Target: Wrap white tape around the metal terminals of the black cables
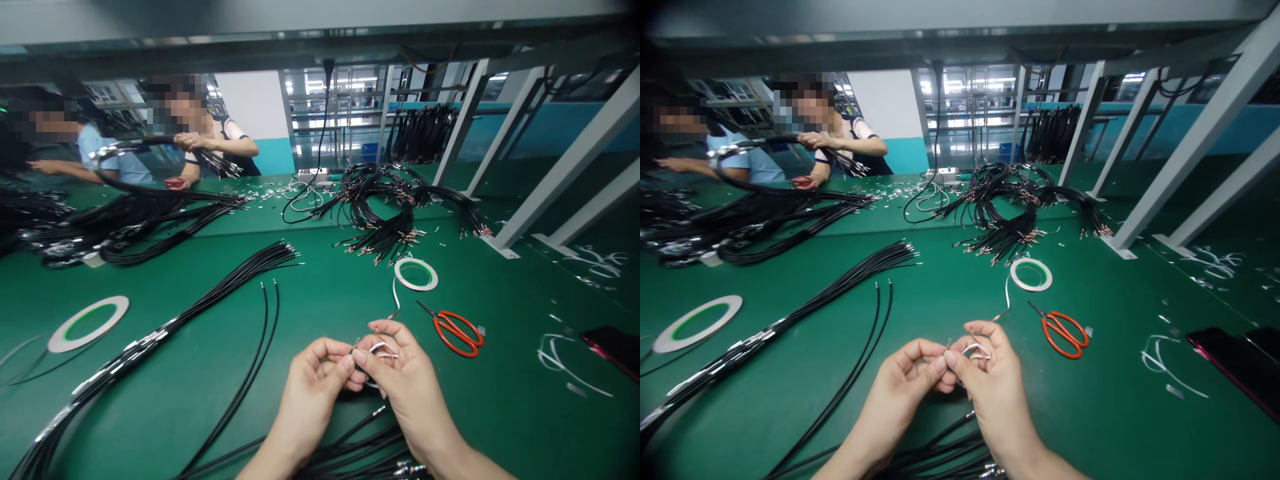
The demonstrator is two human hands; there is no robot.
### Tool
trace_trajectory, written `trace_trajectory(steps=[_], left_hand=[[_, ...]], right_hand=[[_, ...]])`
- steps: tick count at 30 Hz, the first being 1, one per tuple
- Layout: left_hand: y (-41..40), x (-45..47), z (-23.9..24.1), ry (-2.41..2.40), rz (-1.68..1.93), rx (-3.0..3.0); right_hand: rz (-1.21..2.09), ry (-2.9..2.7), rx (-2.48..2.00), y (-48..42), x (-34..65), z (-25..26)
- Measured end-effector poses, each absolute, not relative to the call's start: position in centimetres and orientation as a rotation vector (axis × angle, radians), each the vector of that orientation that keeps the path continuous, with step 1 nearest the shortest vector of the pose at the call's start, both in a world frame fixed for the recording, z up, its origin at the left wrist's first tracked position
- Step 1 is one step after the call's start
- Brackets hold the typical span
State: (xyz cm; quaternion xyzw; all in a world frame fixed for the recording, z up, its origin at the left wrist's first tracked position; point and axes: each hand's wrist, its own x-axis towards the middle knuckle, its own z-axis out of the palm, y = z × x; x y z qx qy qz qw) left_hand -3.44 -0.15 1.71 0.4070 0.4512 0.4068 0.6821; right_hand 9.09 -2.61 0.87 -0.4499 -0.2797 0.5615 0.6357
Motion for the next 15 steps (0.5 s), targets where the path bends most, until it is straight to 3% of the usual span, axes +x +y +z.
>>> trace_trajectory(steps=[15], left_hand=[[-0.4, -3.3, 0.4, 1.044, 1.108, 1.184]], right_hand=[[1.223, -0.712, -1.074, -2.6, 9.0, 0.2]])
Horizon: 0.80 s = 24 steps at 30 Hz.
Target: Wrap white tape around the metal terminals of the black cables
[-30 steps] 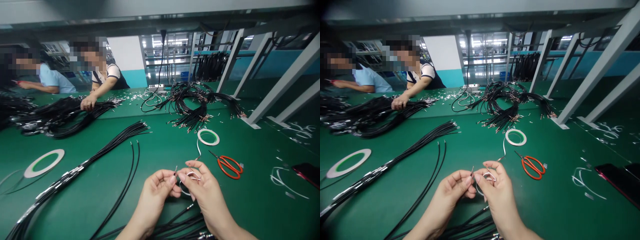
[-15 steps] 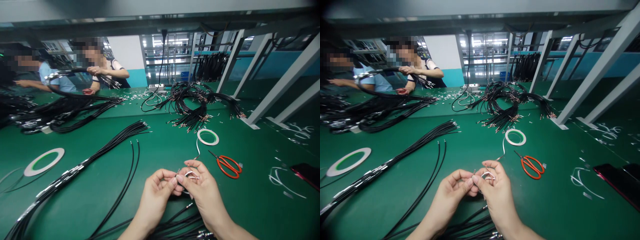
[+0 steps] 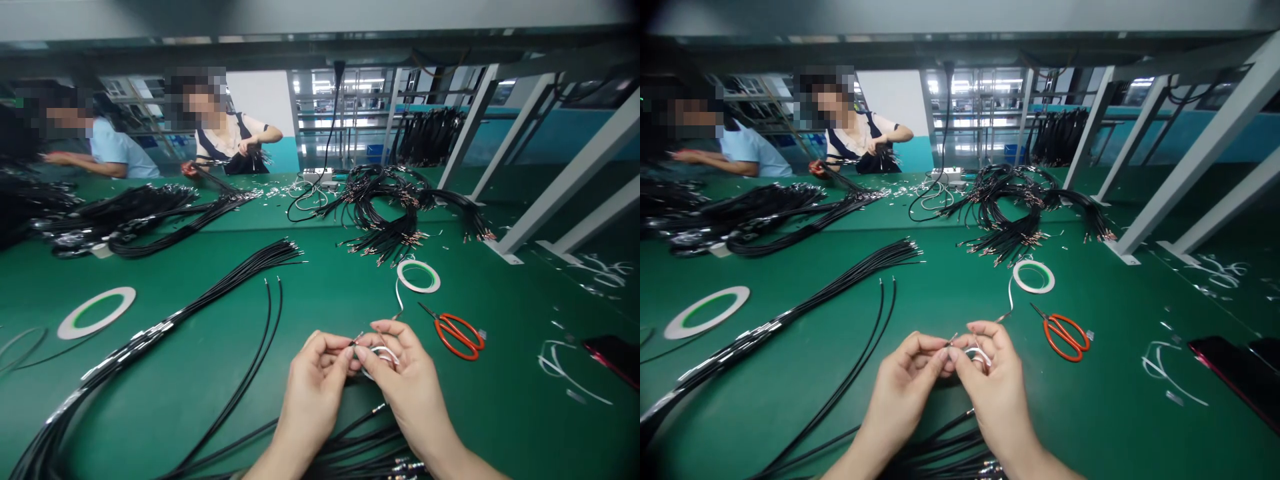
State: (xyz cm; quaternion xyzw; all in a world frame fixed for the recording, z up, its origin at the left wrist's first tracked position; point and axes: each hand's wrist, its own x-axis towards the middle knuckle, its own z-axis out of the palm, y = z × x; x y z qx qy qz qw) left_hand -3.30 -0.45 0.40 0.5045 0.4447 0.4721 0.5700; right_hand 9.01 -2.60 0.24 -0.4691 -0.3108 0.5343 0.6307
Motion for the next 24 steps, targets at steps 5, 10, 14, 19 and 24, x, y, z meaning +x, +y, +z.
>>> trace_trajectory(steps=[5, 10, 14, 19, 24], left_hand=[[-0.8, -3.5, -0.1, 1.113, 1.169, 1.610], [-0.9, -3.6, -0.1, 1.196, 1.185, 1.950], [-0.9, -3.5, -0.4, 1.226, 1.184, 2.088], [-1.0, -3.4, -0.9, 1.281, 1.126, 2.247], [-0.9, -3.6, -0.6, 1.243, 1.148, 2.172]], right_hand=[[1.238, -0.700, -1.053, -2.6, 9.1, 0.1], [1.215, -0.712, -1.090, -2.4, 9.3, -0.1], [1.202, -0.715, -1.140, -2.3, 9.4, -0.1], [1.259, -0.682, -1.136, -2.3, 9.5, 0.3], [1.351, -0.639, -1.123, -2.2, 9.9, 0.6]])
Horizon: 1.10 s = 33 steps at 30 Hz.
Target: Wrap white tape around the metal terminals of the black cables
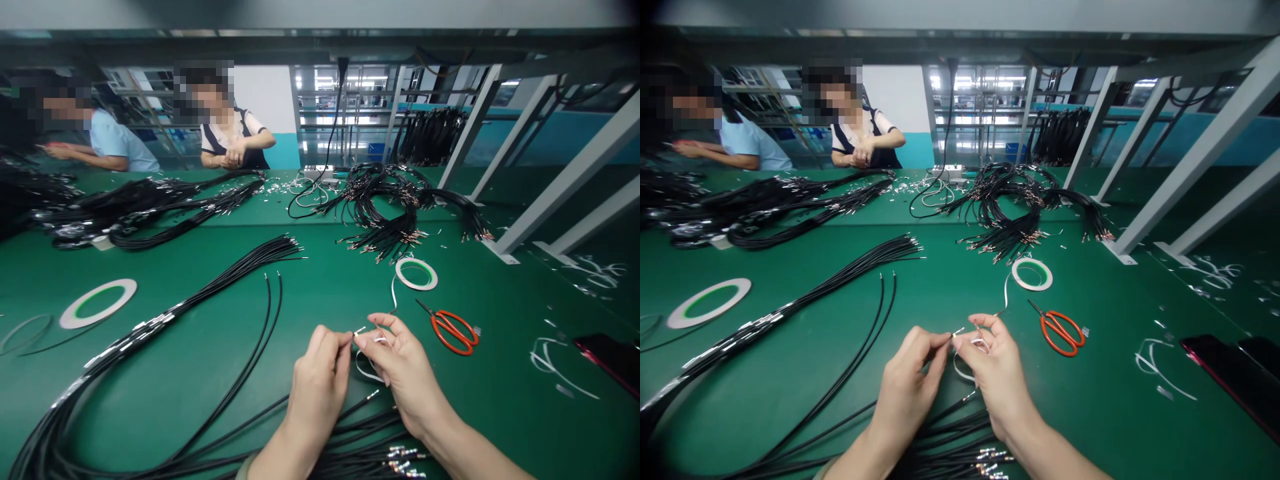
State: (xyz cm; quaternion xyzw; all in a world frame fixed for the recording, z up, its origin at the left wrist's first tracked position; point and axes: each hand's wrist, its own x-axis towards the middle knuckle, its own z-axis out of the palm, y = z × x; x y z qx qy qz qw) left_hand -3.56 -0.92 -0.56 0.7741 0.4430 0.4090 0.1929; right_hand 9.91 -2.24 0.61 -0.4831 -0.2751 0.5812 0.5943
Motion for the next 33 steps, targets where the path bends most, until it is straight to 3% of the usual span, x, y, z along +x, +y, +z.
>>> trace_trajectory(steps=[33], left_hand=[[0.2, -3.5, 0.6, 1.035, 0.970, 1.038]], right_hand=[[1.340, -0.810, -1.129, -1.2, 11.4, 0.1]])
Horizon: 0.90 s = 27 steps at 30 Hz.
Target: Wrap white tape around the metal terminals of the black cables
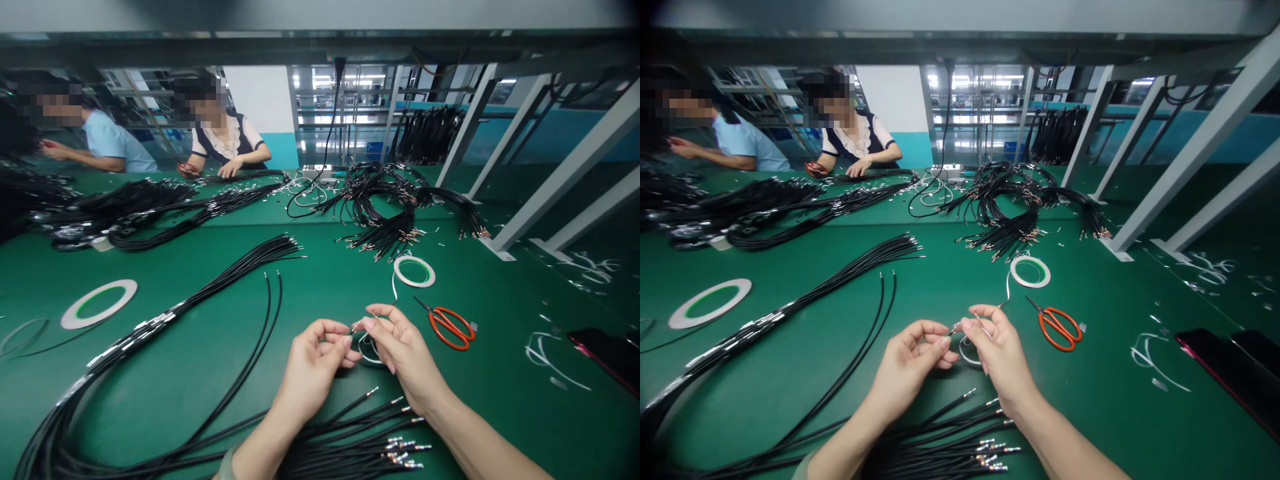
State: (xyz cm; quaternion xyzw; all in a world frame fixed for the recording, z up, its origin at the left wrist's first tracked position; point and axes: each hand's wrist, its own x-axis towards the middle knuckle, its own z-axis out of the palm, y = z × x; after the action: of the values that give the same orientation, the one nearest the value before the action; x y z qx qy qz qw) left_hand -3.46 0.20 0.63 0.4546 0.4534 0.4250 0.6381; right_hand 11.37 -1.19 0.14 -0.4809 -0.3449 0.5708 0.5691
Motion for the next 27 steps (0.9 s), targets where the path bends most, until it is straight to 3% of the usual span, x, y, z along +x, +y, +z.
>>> trace_trajectory(steps=[14, 27], left_hand=[[0.3, -4.3, 1.8, 0.835, 0.822, 0.655], [0.0, -4.1, 1.6, 0.845, 0.822, 0.724]], right_hand=[[1.432, -0.828, -0.874, -0.9, 11.1, -0.5], [1.373, -0.844, -0.925, -1.0, 10.9, -0.4]])
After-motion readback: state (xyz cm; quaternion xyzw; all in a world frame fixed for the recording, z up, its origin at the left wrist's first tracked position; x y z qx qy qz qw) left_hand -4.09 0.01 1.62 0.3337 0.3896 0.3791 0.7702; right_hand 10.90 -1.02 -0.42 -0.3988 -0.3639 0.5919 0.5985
